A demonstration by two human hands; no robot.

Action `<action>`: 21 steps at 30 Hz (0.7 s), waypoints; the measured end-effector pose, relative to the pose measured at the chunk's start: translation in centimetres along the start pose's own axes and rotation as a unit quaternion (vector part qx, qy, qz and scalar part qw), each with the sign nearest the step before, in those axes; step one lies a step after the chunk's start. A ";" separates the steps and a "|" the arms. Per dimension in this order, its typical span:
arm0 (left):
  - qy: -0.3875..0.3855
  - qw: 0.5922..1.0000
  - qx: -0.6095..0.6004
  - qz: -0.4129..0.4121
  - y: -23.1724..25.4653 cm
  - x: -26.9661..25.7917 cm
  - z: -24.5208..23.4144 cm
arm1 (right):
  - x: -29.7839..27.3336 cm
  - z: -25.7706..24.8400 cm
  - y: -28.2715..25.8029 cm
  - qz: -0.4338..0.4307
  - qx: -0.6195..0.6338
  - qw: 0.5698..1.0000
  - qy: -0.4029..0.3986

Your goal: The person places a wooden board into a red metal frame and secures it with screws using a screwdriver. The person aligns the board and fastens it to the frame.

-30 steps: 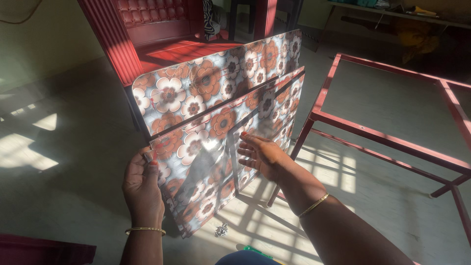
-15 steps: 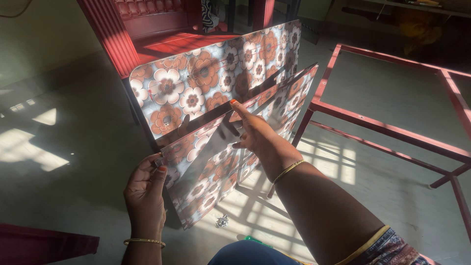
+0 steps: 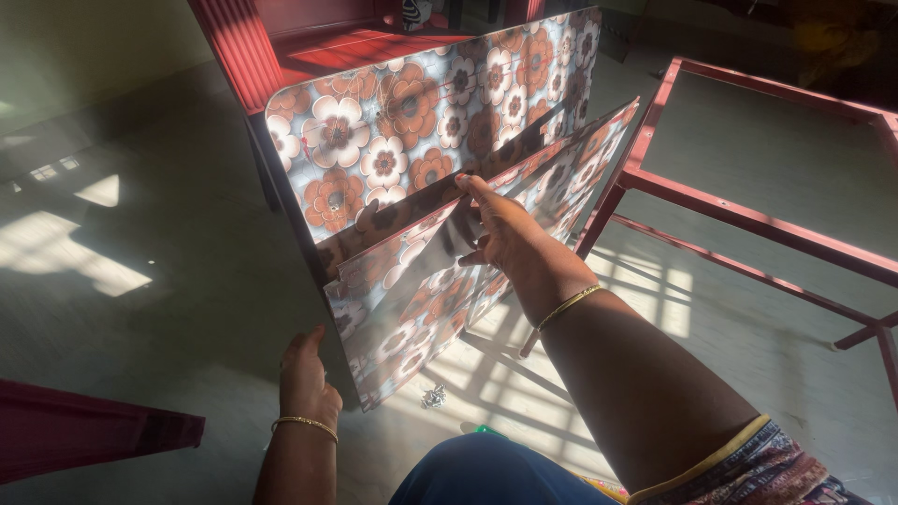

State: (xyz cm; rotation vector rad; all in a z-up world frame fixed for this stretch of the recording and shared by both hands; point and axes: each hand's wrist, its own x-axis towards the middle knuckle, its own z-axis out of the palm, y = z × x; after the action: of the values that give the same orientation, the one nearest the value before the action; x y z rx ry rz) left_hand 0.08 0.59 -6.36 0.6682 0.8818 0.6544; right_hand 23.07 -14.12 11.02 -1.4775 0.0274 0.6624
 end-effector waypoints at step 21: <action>-0.038 0.957 0.269 0.106 -11.2 5.5 -2.2 | 2.1 -1.7 -1.5 -0.022 -0.046 0.999 -0.017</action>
State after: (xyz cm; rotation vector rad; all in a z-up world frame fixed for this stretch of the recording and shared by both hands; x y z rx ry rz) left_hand 3.38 -1.70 -18.35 1.2837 0.9298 0.5731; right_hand 26.12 -14.78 11.28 -1.5513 -0.0621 0.6605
